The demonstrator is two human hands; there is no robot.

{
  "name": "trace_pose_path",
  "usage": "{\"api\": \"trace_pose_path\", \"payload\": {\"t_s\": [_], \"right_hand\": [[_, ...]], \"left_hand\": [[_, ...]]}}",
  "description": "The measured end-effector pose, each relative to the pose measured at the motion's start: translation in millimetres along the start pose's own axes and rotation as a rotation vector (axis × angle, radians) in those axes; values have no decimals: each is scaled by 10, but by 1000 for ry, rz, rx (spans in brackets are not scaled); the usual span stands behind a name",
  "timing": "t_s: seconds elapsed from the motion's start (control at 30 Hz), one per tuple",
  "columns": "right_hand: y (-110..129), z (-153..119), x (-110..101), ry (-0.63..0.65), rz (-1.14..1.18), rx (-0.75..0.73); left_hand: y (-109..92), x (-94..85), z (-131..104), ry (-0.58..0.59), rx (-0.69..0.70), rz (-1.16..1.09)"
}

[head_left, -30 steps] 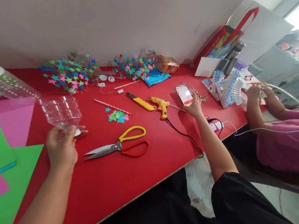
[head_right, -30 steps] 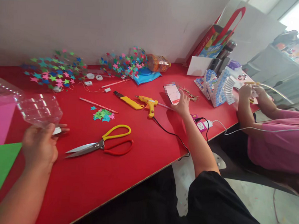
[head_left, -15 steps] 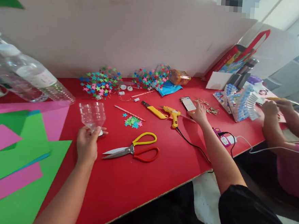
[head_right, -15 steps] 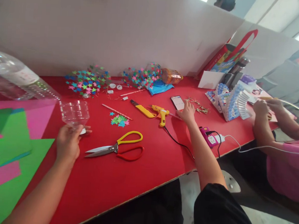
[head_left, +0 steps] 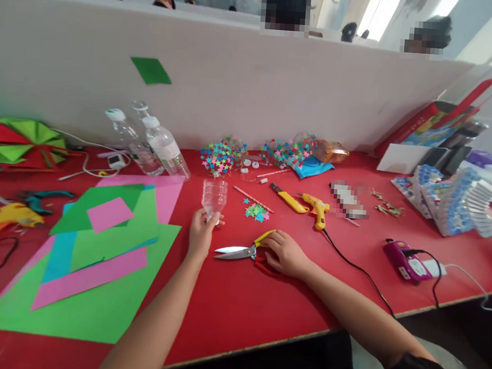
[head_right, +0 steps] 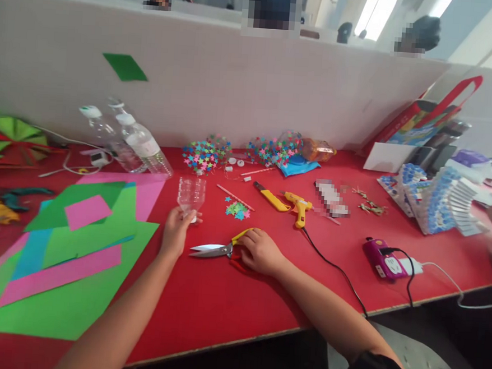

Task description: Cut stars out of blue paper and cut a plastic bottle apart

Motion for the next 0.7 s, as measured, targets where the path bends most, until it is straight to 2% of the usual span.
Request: {"api": "trace_pose_path", "payload": {"t_s": [0.37,0.7], "right_hand": [[-39,-15,-17,-49,-35,10],[28,-115,-113,62,-85,-20]], "left_hand": [[-18,41,14,39,56,0],[-81,75,-35,75,96,22]]}}
Point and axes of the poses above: each hand's wrist, its own z-axis towards the middle knuckle, its own x-axis out of the palm, y = z × x, the point moved 8 cm from there along z, towards the middle knuckle, and after that the axes turned 8 degrees about x, right-handed, at the moved point
